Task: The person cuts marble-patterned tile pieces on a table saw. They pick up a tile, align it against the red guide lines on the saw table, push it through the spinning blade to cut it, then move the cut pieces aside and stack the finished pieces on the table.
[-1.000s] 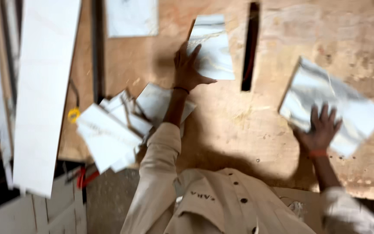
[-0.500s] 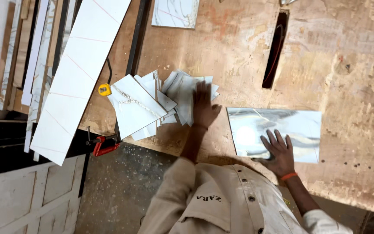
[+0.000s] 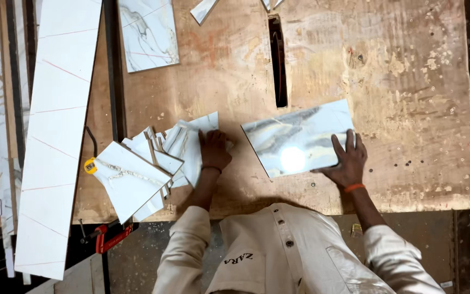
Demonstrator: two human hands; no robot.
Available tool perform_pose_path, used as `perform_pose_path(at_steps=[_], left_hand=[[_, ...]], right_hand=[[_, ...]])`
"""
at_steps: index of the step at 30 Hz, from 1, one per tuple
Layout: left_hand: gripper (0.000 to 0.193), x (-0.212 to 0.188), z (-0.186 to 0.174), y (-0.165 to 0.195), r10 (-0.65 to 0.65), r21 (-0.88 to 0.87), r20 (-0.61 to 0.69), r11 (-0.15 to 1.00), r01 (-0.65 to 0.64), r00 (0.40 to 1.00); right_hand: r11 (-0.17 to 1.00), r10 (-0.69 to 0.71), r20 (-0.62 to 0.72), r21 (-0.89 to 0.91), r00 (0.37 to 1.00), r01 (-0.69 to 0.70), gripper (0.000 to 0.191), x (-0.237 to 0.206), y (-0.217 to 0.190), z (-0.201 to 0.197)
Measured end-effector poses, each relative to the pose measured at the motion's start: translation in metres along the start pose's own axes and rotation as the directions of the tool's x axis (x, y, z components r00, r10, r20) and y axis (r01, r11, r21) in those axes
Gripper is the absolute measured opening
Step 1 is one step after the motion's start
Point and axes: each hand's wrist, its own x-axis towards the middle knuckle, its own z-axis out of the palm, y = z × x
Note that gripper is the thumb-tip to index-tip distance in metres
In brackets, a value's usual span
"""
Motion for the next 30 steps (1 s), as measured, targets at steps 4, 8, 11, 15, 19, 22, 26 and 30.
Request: perform_pose_path(at_steps=[4,8,11,15,19,22,26,30], left_hand=[[0.064,-0.002,-0.002,0.025,0.031,-0.015,0.071,0.999,-0.030,0.997],[0.118,0.009,-0.013,0.061,0.161,-0.227,0.027,0.962,-0.151,0.987],[0.133,0.013,-0.017,0.091,0.052,-0.140,0.173,0.990,-0.028,0.984],[0.130,0.022,-0.014,0.112,-0.044,-0.070,0.253,0.996,0.063,0.967],[0.130,0.022,-0.002,0.109,0.001,-0.136,0.216,0.990,0.029,0.976],[0.138,0.014,0.011,0.104,0.072,-0.264,0.119,0.964,-0.038,0.990],[0.135,0.006,0.031,0.105,0.106,-0.295,0.008,0.950,-0.099,0.994],[0.133,0.006,0.039,0.106,0.106,-0.314,0.014,0.945,-0.096,0.994]], right_hand=[[0.999,-0.037,-0.003,-0.007,0.999,0.037,0.115,0.035,-0.011,0.018],[0.987,-0.144,-0.085,0.065,0.986,0.150,0.105,0.056,-0.026,0.024],[0.979,-0.177,-0.091,0.085,0.980,0.185,0.100,0.064,-0.032,0.021],[0.979,-0.179,-0.073,0.085,0.981,0.185,0.097,0.074,-0.029,0.015],[0.972,-0.205,-0.075,0.106,0.976,0.212,0.095,0.085,-0.023,0.010],[0.972,-0.204,-0.064,0.110,0.977,0.210,0.094,0.090,-0.020,0.007],[0.967,-0.228,-0.063,0.104,0.972,0.234,0.095,0.095,-0.017,0.006],[0.963,-0.247,-0.057,0.094,0.967,0.251,0.096,0.100,-0.015,0.007]])
